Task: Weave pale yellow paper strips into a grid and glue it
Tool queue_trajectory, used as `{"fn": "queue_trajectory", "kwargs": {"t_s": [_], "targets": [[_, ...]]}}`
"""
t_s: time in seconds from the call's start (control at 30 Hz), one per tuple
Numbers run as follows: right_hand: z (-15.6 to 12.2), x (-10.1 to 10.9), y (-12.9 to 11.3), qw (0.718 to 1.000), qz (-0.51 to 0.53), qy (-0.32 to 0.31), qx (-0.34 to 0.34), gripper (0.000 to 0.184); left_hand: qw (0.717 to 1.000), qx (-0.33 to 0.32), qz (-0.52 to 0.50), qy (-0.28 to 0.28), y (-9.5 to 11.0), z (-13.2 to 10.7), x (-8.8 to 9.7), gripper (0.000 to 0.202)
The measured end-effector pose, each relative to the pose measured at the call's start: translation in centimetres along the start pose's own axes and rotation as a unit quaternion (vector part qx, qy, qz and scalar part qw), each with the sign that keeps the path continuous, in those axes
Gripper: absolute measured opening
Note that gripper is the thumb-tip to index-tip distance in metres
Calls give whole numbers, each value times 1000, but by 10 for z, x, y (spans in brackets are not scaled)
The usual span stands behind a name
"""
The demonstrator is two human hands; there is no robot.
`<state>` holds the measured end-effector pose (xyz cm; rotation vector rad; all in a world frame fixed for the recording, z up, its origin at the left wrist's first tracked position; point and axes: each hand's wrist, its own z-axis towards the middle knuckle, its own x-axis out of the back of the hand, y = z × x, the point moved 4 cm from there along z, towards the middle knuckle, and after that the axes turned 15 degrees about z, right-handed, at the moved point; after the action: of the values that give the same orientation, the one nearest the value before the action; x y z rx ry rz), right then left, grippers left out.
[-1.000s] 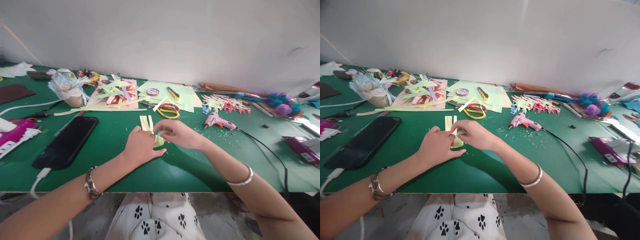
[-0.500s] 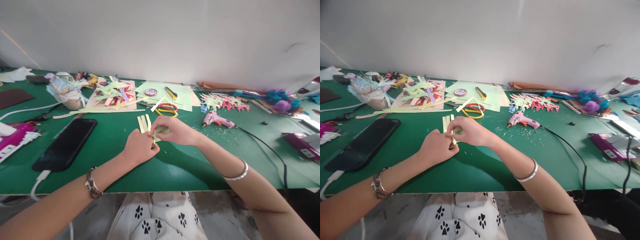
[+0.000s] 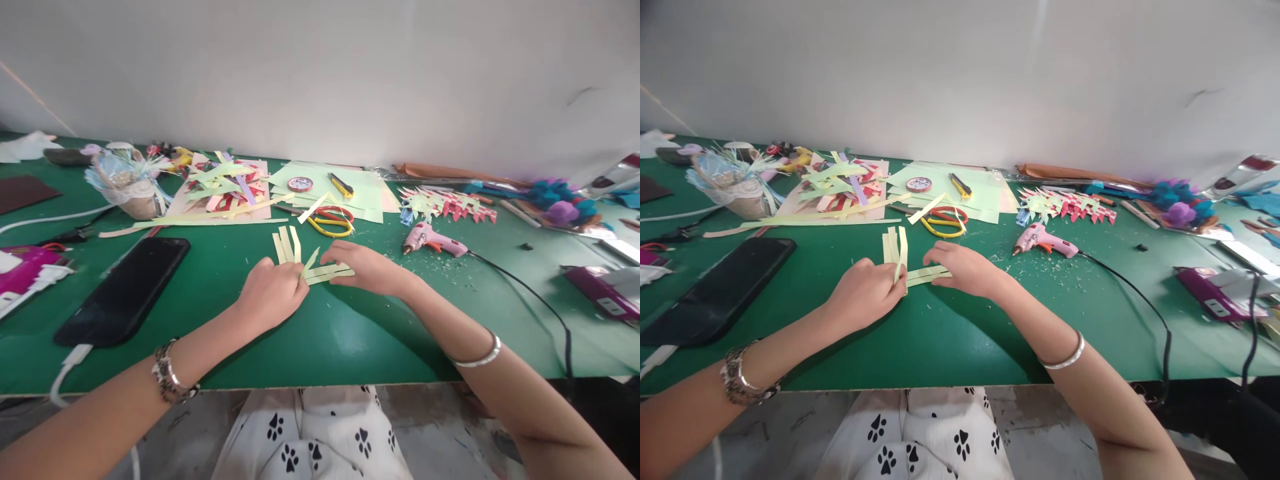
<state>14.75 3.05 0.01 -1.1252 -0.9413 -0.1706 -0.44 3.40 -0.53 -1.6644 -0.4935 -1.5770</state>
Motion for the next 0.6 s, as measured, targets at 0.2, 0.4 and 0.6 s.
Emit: {"fn": "queue_trajectory", "kwargs": {"t_s": [0.2, 0.4, 0.6], "targets": [[2, -9, 4, 992, -120, -31, -10, 17, 999, -10, -35, 14, -3, -2, -5, 33], [-1, -5, -1, 986, -156, -52, 11, 22, 998, -7, -55, 21, -3, -2, -6, 32], [2, -5, -1, 963, -259, -70, 27, 29, 999, -5, -30, 25, -3, -3, -5, 32]]}}
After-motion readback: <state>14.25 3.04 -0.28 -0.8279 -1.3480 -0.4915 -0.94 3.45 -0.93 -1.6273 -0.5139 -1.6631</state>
